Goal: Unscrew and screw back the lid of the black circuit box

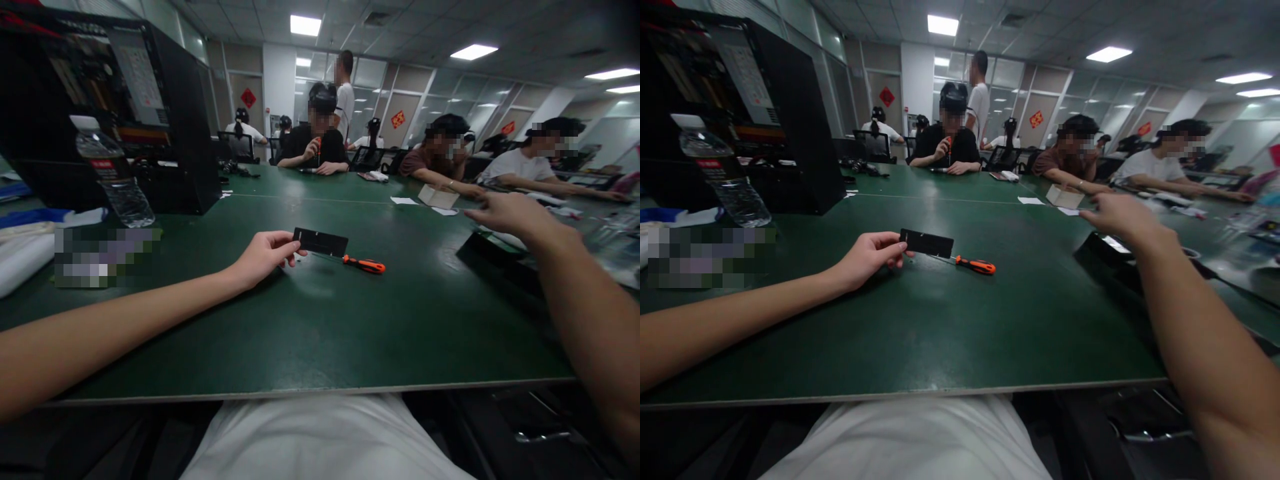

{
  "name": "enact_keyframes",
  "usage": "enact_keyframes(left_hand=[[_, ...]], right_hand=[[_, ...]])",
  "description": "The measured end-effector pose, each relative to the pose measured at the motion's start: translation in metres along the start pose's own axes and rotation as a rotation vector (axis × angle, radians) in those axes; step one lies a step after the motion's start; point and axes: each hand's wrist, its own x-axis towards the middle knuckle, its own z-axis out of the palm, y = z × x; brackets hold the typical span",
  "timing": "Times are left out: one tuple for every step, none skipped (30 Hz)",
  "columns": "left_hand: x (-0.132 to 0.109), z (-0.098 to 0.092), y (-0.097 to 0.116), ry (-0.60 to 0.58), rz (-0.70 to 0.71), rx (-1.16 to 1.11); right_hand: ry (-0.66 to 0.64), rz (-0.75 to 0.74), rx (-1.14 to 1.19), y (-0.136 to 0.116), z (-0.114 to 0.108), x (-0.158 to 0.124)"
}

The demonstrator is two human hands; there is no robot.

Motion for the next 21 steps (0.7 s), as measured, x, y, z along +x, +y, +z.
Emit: enact_keyframes(left_hand=[[-0.002,0.001,0.001,-0.022,0.006,0.008],[-0.004,0.003,0.003,-0.047,0.013,0.014],[-0.006,0.005,0.004,-0.073,0.024,0.022],[-0.008,0.007,0.006,-0.100,0.038,0.035],[-0.011,0.010,0.007,-0.122,0.057,0.053],[-0.013,0.012,0.009,-0.133,0.082,0.076],[-0.016,0.014,0.010,-0.137,0.111,0.107],[-0.018,0.017,0.011,-0.132,0.145,0.139],[-0.020,0.018,0.012,-0.126,0.178,0.170],[-0.022,0.019,0.013,-0.122,0.211,0.196],[-0.023,0.020,0.014,-0.122,0.244,0.216],[-0.024,0.021,0.015,-0.131,0.276,0.232],[-0.025,0.021,0.015,-0.144,0.306,0.245],[-0.026,0.021,0.015,-0.158,0.333,0.259],[-0.026,0.020,0.015,-0.169,0.354,0.275],[-0.026,0.020,0.015,-0.177,0.365,0.293],[-0.026,0.020,0.015,-0.178,0.362,0.307],[-0.025,0.020,0.014,-0.175,0.346,0.319],[-0.024,0.020,0.014,-0.171,0.320,0.324],[-0.024,0.020,0.013,-0.167,0.289,0.321],[-0.023,0.020,0.012,-0.164,0.258,0.312]], right_hand=[[-0.024,-0.062,0.099,-0.017,-0.005,-0.003],[-0.024,-0.127,0.242,-0.037,-0.009,-0.009],[-0.022,-0.212,0.405,-0.059,-0.012,-0.017],[-0.016,-0.314,0.570,-0.083,-0.015,-0.029],[-0.063,-0.439,0.742,-0.106,-0.018,-0.044],[-0.142,-0.547,0.873,-0.129,-0.021,-0.060],[-0.211,-0.634,0.933,-0.149,-0.024,-0.079],[-0.272,-0.712,0.957,-0.167,-0.028,-0.097],[-0.326,-0.769,0.968,-0.181,-0.033,-0.114],[-0.369,-0.814,0.988,-0.192,-0.037,-0.129],[-0.406,-0.847,1.003,-0.199,-0.041,-0.141],[-0.434,-0.863,1.010,-0.204,-0.044,-0.149],[-0.458,-0.865,1.019,-0.206,-0.046,-0.154],[-0.483,-0.857,1.025,-0.206,-0.048,-0.156],[-0.512,-0.842,1.034,-0.206,-0.048,-0.156],[-0.547,-0.827,1.048,-0.204,-0.047,-0.154],[-0.587,-0.814,1.065,-0.203,-0.045,-0.151],[-0.627,-0.805,1.075,-0.202,-0.044,-0.147],[-0.659,-0.796,1.071,-0.201,-0.043,-0.143],[-0.677,-0.787,1.052,-0.199,-0.041,-0.139],[-0.678,-0.771,1.020,-0.196,-0.040,-0.132]])
